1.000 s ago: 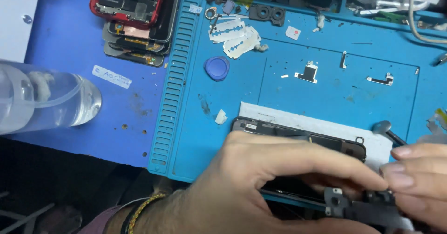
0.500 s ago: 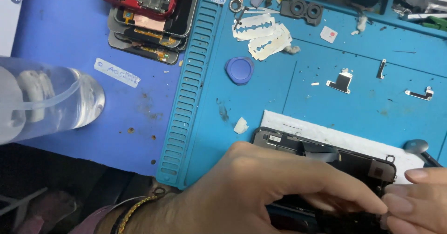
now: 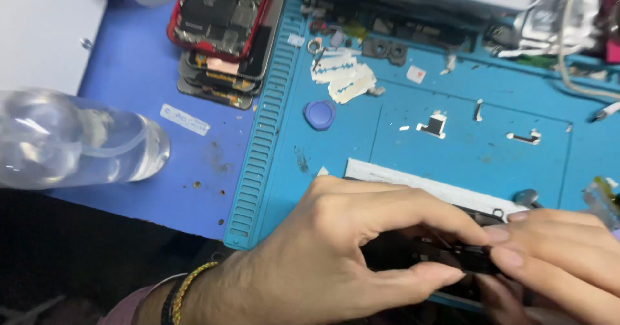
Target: Aligning and installing the earpiece and sensor assembly onto a mobile phone screen frame during a screen replacement.
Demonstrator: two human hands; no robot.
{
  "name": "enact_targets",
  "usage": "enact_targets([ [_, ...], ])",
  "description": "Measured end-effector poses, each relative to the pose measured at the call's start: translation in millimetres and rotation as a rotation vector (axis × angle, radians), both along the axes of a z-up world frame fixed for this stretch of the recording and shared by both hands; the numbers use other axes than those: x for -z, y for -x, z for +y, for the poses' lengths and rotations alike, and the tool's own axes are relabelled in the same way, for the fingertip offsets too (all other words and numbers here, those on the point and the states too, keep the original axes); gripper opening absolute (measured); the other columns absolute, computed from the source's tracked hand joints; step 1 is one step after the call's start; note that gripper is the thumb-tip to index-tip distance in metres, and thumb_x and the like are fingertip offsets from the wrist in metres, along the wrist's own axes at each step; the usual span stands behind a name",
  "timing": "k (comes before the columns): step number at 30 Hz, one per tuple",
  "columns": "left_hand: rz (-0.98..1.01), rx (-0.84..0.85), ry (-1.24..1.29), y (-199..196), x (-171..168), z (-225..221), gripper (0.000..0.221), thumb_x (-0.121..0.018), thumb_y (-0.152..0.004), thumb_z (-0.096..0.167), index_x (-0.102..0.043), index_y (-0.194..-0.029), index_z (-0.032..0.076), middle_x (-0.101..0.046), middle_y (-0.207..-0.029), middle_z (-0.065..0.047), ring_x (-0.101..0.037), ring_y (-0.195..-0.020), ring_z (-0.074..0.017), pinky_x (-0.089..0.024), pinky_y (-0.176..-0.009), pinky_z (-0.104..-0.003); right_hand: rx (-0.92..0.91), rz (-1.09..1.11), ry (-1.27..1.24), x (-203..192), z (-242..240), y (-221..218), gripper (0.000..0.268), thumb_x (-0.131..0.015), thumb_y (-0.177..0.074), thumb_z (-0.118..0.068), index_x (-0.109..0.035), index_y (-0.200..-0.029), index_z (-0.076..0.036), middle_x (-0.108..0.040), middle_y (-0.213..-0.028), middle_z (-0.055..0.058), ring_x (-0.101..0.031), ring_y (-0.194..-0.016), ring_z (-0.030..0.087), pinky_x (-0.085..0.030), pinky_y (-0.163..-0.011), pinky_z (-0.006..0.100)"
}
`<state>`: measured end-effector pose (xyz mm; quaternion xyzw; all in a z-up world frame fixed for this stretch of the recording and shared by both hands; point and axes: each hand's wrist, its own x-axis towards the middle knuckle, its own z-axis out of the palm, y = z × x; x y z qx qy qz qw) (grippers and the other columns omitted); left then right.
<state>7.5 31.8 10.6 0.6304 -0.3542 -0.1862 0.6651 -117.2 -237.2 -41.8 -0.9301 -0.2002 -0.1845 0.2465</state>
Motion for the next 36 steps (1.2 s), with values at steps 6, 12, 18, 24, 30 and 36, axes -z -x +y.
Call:
enact_targets([
  [6, -0.095, 0.037, -0.018, -3, -16, -10, 0.024, -0.078, -0.097, 0.006, -0.072, -0.119, 0.008, -0.081, -0.109, -0.006, -0.08, -0.098, -0.0155, -0.068, -0.094, -0.026, 0.109, -0.128, -0.124, -39, 42, -21, 0.034, -0.079, -0.085, -0.013, -0.069, -0.116, -0.002, -0.077, -0.112, 0.012, -0.08, -0.096, 0.021, -0.065, -0.093, 0.034],
  [12, -0.176, 0.13, -0.018, -14, -33, -20, 0.024, -0.075, -0.098, 0.008, -0.072, -0.121, 0.007, -0.08, -0.112, -0.007, -0.077, -0.103, -0.0134, -0.065, -0.1, -0.026, 0.242, -0.181, -0.15, -80, 55, -24, 0.026, -0.08, -0.083, -0.007, -0.075, -0.108, -0.003, -0.081, -0.101, 0.009, -0.08, -0.084, 0.017, -0.061, -0.082, 0.029],
  [18, -0.304, 0.147, 0.082, -40, -49, -41, 0.031, -0.076, -0.1, 0.007, -0.067, -0.129, 0.006, -0.076, -0.118, -0.008, -0.075, -0.108, -0.0162, -0.067, -0.108, -0.03, 0.141, -0.316, -0.044, -107, 25, -53, 0.024, -0.083, -0.087, -0.004, -0.073, -0.109, -0.003, -0.08, -0.1, 0.008, -0.077, -0.082, 0.016, -0.061, -0.08, 0.028],
  [24, -0.412, -0.03, 0.087, -67, -48, -49, 0.037, -0.078, -0.099, 0.014, -0.066, -0.134, 0.012, -0.076, -0.126, -0.004, -0.077, -0.112, -0.0156, -0.068, -0.106, -0.029, 0.14, -0.266, -0.066, -118, 16, -94, 0.021, -0.084, -0.088, -0.006, -0.074, -0.105, 0.001, -0.079, -0.099, 0.012, -0.075, -0.086, 0.02, -0.059, -0.085, 0.033],
  [30, -0.394, -0.139, 0.088, -79, -27, -45, 0.036, -0.079, -0.097, 0.015, -0.068, -0.131, 0.009, -0.078, -0.118, -0.005, -0.075, -0.102, -0.0133, -0.065, -0.098, -0.027, 0.102, -0.207, -0.031, -94, 10, -119, 0.019, -0.081, -0.089, -0.012, -0.075, -0.106, -0.006, -0.08, -0.101, 0.005, -0.076, -0.084, 0.014, -0.06, -0.079, 0.028],
  [36, -0.378, -0.129, 0.069, -77, -14, -40, 0.035, -0.079, -0.097, 0.017, -0.067, -0.129, 0.007, -0.077, -0.12, -0.007, -0.077, -0.103, -0.016, -0.065, -0.101, -0.028, 0.146, -0.196, -0.037, -81, 17, -116, 0.018, -0.081, -0.086, -0.012, -0.077, -0.102, -0.005, -0.08, -0.095, 0.005, -0.076, -0.077, 0.015, -0.059, -0.078, 0.028],
])
